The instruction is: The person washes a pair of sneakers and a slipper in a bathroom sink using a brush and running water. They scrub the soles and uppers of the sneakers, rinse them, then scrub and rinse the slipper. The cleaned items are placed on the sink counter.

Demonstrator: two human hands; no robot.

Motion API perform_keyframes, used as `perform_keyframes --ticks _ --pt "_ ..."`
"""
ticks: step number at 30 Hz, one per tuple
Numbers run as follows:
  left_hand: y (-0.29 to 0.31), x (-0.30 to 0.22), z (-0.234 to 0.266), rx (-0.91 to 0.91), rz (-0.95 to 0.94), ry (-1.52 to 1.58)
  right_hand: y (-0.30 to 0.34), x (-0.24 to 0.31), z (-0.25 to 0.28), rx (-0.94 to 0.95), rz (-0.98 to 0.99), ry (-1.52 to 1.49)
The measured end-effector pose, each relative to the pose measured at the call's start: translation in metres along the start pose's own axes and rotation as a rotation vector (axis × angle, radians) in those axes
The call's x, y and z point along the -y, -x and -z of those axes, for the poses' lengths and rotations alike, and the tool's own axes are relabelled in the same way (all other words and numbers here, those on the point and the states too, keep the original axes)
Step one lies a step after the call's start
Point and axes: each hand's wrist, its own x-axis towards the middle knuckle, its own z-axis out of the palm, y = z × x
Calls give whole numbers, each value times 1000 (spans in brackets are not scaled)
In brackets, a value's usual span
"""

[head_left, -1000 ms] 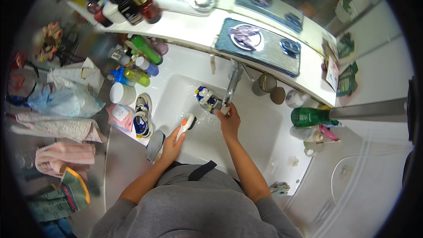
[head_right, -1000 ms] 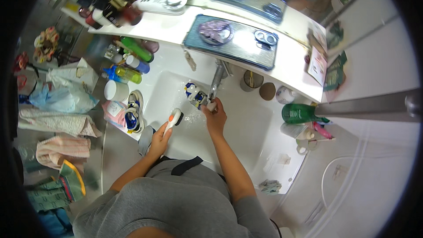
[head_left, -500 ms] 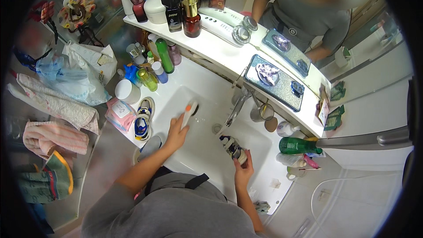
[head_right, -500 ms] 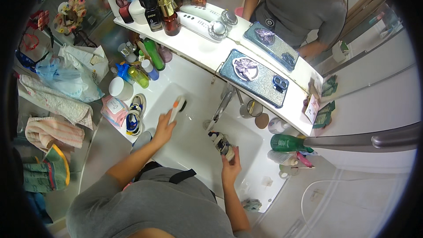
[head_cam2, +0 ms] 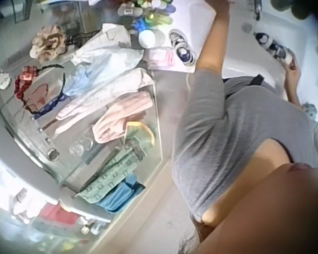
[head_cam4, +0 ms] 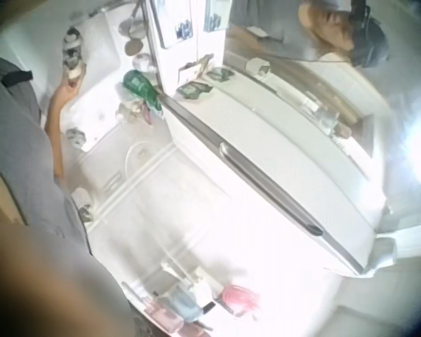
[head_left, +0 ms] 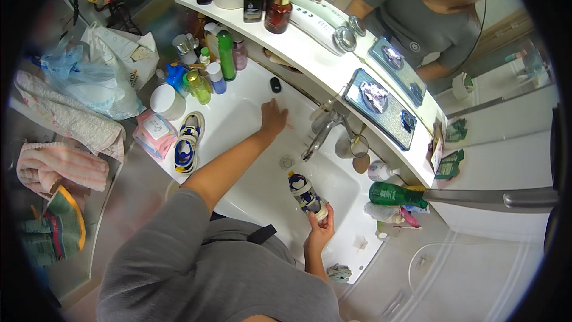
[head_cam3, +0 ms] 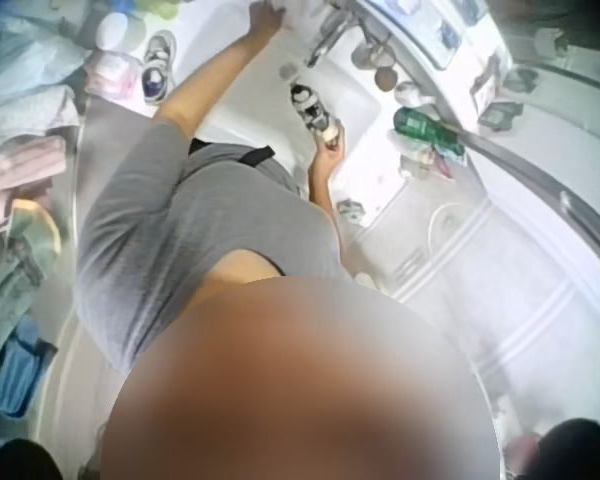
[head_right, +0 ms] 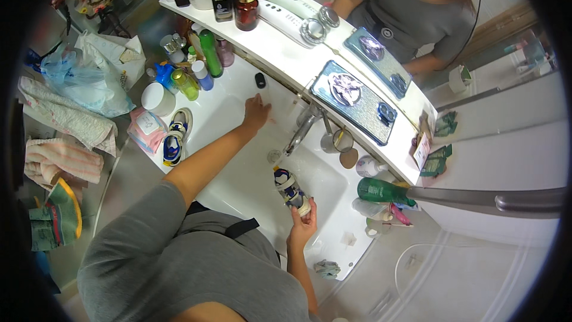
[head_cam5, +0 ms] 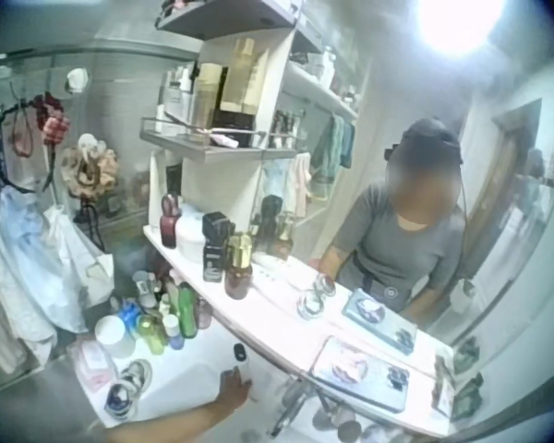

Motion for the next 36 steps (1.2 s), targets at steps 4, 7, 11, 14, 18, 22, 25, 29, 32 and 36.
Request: perform_keyframes --ticks 4,7,11,14,18,22,25,29,32,36 --pt "-2 41 5 -208 -235 -220 -5 -2 -4 10 23 -9" --pt "-8 26 58 -370 -367 -341 -7 -2 -8 8 40 -2" --pt "-35 62 97 -233 -435 -626 -7 -6 -12 43 26 29" --pt "-1 68 81 71 -648 -547 -8 -7 -14 46 25 41" --pt "70 74 64 666 -611 -354 -13 -10 -17 41 37 -2" --pt "104 89 38 983 27 7 -12 -6 -17 35 54 -3" --pt "124 77 -1 941 507 811 -14 -2 -11 -14 92 2" --pt "108 53 6 1006 6 -39 -16 10 5 -87 118 20" --pt "94 65 28 705 -122 -393 -20 22 4 -68 142 -6" --pt "70 45 120 -23 -553 -463 -23 11 16 -119 118 13"
